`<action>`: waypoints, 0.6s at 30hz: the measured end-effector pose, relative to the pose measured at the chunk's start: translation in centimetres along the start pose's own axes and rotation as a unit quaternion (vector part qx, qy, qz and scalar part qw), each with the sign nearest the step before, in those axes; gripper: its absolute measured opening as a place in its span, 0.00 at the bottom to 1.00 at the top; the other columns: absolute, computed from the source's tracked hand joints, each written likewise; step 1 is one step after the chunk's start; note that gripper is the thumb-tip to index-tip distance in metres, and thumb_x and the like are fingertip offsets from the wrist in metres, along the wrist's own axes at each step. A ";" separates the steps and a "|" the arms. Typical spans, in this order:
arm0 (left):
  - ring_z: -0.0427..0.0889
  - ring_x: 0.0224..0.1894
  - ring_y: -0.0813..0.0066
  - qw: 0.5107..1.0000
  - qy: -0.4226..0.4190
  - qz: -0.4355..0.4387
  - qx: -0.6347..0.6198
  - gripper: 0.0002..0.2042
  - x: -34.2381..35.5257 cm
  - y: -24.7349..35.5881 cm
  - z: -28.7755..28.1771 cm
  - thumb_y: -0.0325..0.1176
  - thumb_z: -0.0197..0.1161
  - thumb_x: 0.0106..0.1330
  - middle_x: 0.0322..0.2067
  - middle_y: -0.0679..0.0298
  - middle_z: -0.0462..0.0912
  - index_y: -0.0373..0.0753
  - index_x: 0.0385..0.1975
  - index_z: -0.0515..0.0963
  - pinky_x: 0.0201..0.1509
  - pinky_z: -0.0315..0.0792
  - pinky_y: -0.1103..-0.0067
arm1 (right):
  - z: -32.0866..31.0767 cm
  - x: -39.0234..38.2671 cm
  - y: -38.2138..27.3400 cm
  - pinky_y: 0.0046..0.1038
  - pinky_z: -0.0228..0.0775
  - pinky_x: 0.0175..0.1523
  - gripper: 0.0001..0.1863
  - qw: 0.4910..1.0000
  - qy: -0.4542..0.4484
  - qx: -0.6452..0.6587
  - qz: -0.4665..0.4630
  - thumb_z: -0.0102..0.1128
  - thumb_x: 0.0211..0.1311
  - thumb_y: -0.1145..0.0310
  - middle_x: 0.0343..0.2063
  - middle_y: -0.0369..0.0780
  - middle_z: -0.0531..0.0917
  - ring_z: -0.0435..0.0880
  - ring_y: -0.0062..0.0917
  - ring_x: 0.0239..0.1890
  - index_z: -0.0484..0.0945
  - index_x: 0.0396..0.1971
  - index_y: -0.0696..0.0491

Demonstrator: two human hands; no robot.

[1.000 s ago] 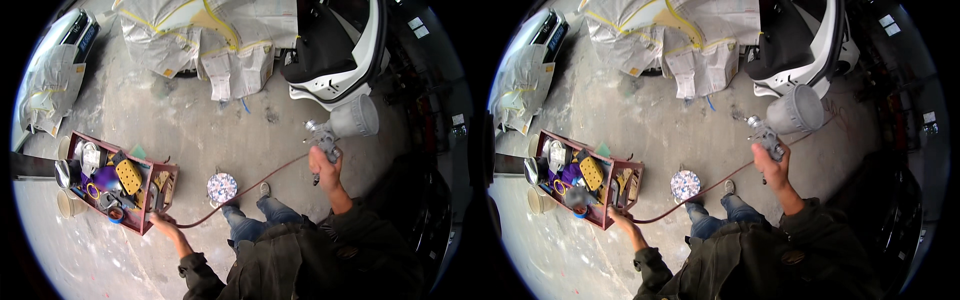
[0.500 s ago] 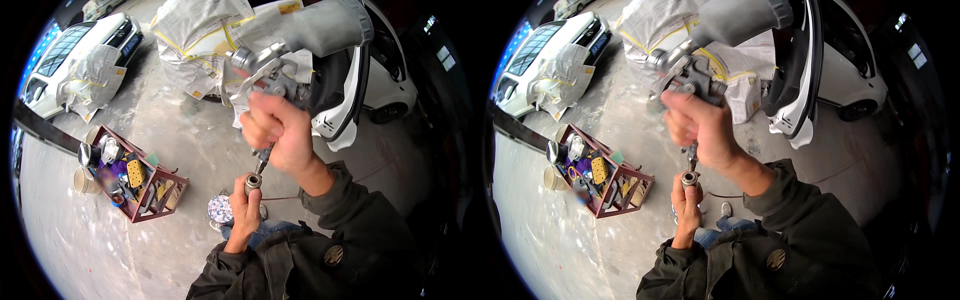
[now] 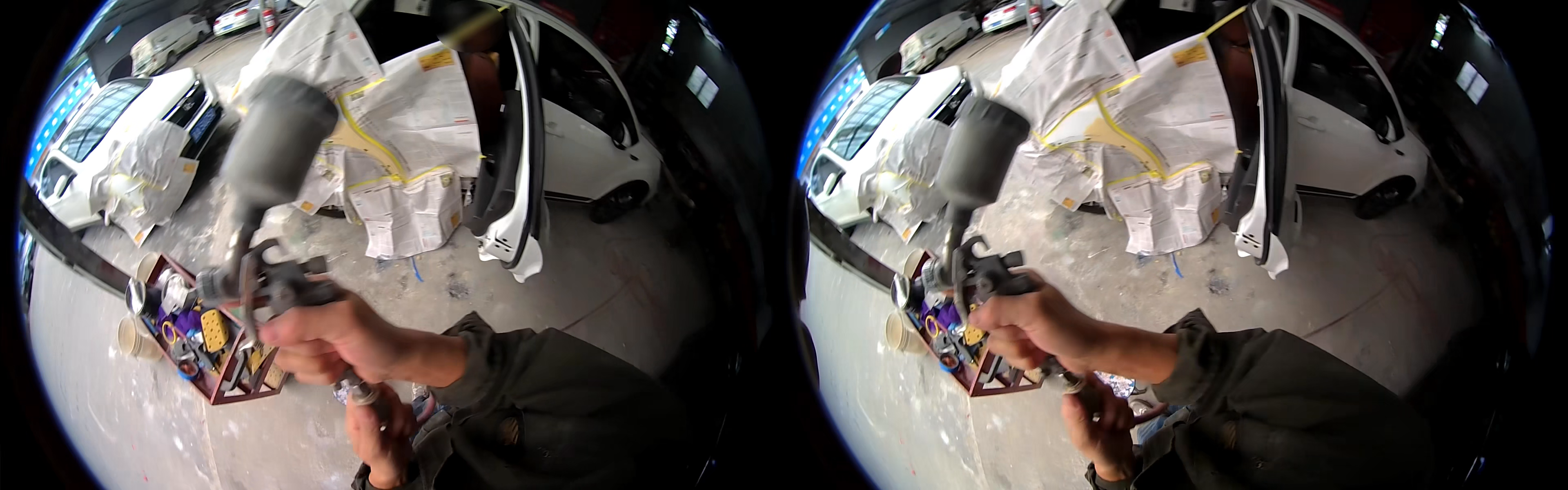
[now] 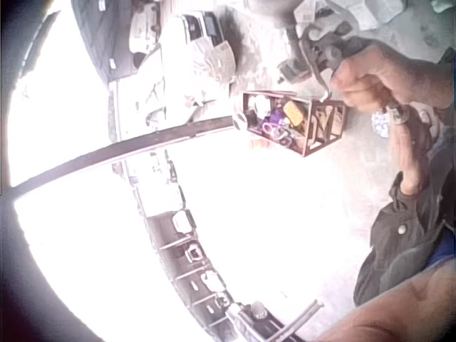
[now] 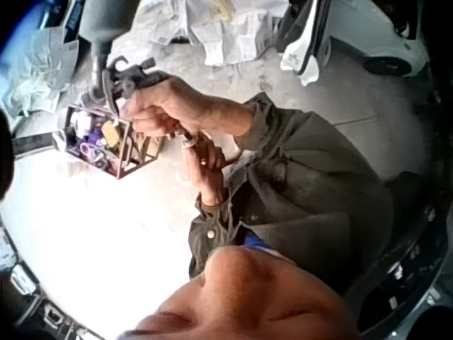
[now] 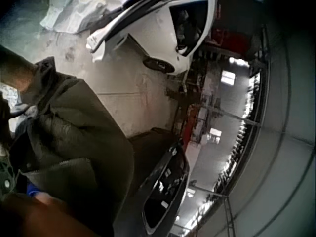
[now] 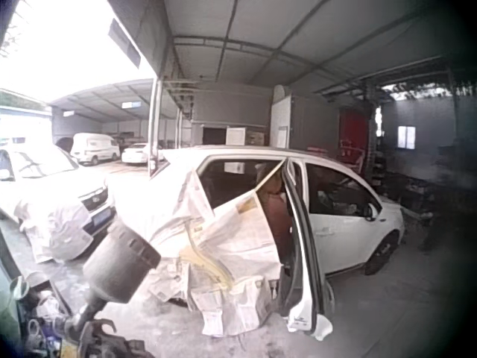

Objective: The person mixes paint and thinner in a spray gun cup, stirs the mixture, and then walks to a white car. They spray paint the front bumper area of the car, which is masked with newspaper and tape.

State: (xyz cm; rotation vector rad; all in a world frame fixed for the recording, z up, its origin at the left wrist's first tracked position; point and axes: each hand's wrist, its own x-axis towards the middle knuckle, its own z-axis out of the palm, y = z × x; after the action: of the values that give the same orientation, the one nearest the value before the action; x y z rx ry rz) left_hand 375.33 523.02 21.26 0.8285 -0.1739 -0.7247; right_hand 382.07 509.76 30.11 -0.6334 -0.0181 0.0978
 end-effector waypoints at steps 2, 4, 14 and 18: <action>0.51 0.11 0.85 0.997 -0.016 -0.003 -0.080 0.26 -2.7 1.4 -0.4 0.57 0.44 0.71 0.13 0.74 0.57 0.35 0.45 0.67 0.13 0.47 0.85 | 2.0 -0.1 1.8 0.20 0.41 0.15 0.11 0.997 -0.051 0.040 0.038 0.52 0.63 0.71 0.11 0.25 0.53 0.51 0.11 0.11 0.74 0.44 0.52; 0.51 0.11 0.85 0.998 0.015 -0.014 -0.058 0.26 -3.0 1.6 -1.5 0.57 0.44 0.71 0.13 0.74 0.56 0.35 0.44 0.67 0.13 0.46 0.85 | 1.8 -0.1 3.1 0.20 0.42 0.15 0.14 0.998 -0.043 0.028 0.031 0.53 0.63 0.70 0.11 0.26 0.54 0.52 0.12 0.11 0.73 0.48 0.53; 0.64 0.14 0.83 0.983 0.140 0.070 0.097 0.29 0.5 -5.3 -10.0 0.63 0.47 0.67 0.18 0.69 0.70 0.36 0.41 0.67 0.13 0.54 0.84 | -0.8 3.1 10.4 0.21 0.57 0.20 0.11 0.928 0.087 -0.344 -0.113 0.57 0.64 0.62 0.16 0.29 0.70 0.64 0.12 0.16 0.71 0.27 0.54; 0.58 0.11 0.83 0.996 0.077 -0.030 0.038 0.30 1.9 -5.3 -12.7 0.67 0.45 0.66 0.12 0.73 0.62 0.39 0.30 0.67 0.12 0.50 0.82 | -3.7 3.8 12.5 0.23 0.62 0.23 0.10 0.913 0.189 -0.350 -0.085 0.56 0.64 0.64 0.16 0.29 0.71 0.69 0.15 0.17 0.71 0.27 0.53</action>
State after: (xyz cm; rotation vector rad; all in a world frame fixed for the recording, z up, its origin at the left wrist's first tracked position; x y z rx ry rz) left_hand 379.20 527.10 8.55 0.9612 -0.0389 -0.7109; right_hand 384.96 518.00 19.66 -1.3590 0.2792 -0.2139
